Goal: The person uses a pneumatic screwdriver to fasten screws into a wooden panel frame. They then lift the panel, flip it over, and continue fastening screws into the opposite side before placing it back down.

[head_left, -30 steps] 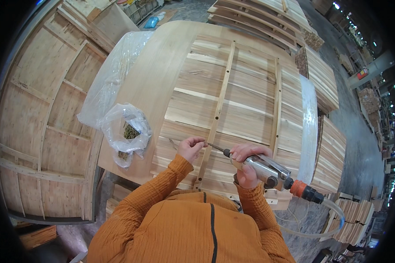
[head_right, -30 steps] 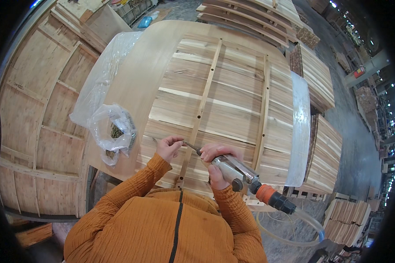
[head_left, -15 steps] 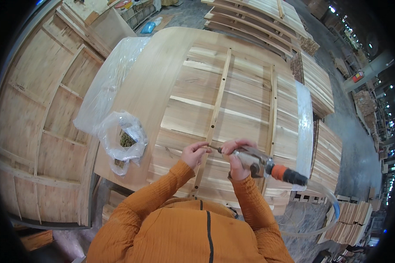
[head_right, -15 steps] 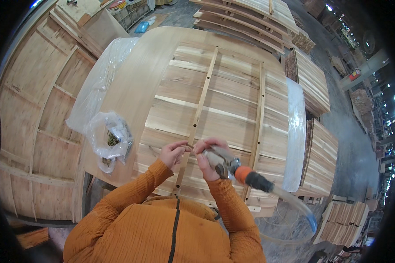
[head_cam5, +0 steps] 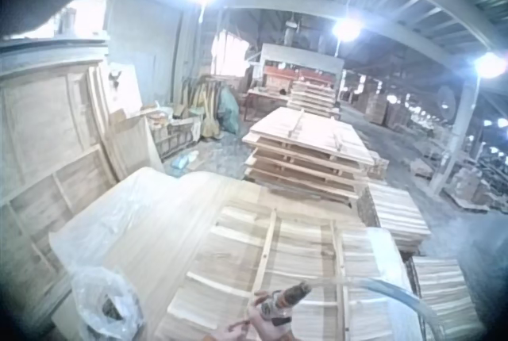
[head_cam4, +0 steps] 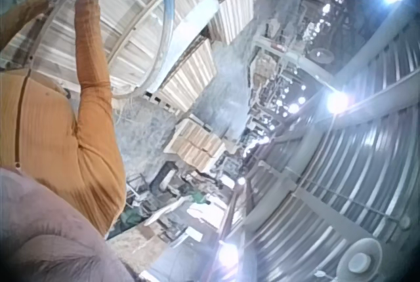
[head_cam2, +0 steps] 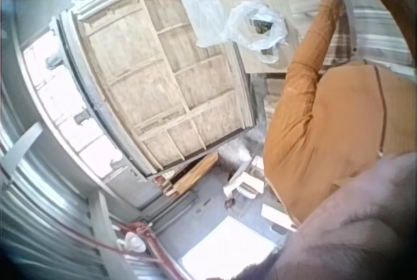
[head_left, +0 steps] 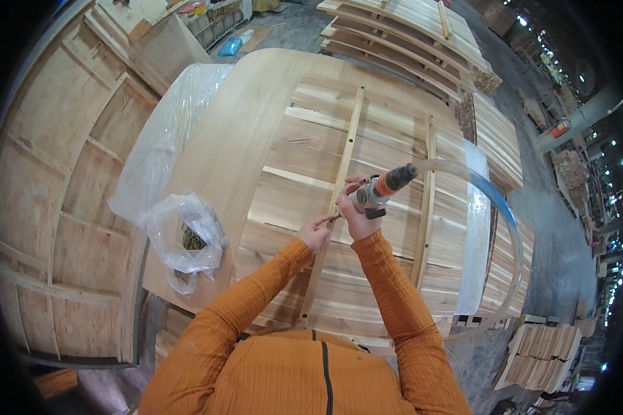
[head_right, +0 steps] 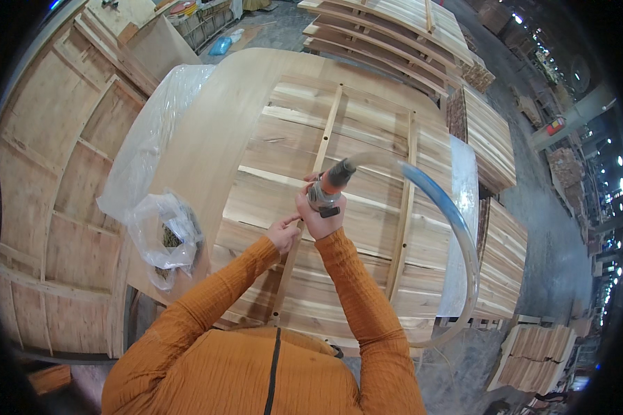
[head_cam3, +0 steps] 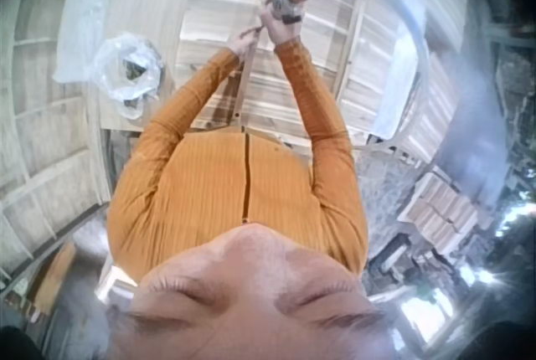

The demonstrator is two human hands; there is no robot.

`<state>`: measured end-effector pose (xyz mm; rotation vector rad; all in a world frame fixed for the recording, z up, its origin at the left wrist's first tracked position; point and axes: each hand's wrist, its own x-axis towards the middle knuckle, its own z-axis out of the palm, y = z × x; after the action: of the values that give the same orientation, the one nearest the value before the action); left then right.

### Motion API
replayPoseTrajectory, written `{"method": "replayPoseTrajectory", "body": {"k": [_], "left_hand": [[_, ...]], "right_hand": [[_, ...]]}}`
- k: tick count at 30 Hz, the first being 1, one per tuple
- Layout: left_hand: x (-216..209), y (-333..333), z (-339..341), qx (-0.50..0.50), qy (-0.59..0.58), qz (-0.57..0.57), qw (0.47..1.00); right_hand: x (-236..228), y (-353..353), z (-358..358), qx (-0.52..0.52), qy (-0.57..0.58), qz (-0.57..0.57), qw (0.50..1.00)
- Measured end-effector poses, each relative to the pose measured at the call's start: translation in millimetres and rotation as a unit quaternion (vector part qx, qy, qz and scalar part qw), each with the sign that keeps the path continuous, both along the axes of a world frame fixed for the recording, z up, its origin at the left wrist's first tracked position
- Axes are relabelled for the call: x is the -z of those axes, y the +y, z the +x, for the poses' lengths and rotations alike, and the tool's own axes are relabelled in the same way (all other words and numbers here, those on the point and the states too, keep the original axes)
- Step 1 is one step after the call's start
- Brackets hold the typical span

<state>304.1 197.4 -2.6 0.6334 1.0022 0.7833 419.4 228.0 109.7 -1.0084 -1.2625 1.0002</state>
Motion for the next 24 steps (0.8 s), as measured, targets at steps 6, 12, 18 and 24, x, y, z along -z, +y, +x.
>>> {"method": "replayPoseTrajectory", "body": {"k": [6, 12, 18, 24], "left_hand": [[17.6, -6.2, -5.5, 0.0, 0.011, 0.079, 0.997], [7.1, -2.1, -4.8, -0.01, -0.023, 0.026, 0.999], [15.0, 1.1, -5.1, -0.004, 0.052, 0.063, 0.997], [19.0, -11.6, -11.4, -0.136, -0.068, -0.015, 0.988]], "right_hand": [[-10.8, 5.5, -6.1, -0.026, 0.016, -0.019, 0.999], [-8.7, 9.4, -3.4, -0.035, 0.001, -0.019, 0.999], [-1.7, 10.5, -4.4, -0.038, 0.019, -0.027, 0.999], [13.9, 10.7, -9.8, -0.026, -0.003, -0.017, 1.0]]}}
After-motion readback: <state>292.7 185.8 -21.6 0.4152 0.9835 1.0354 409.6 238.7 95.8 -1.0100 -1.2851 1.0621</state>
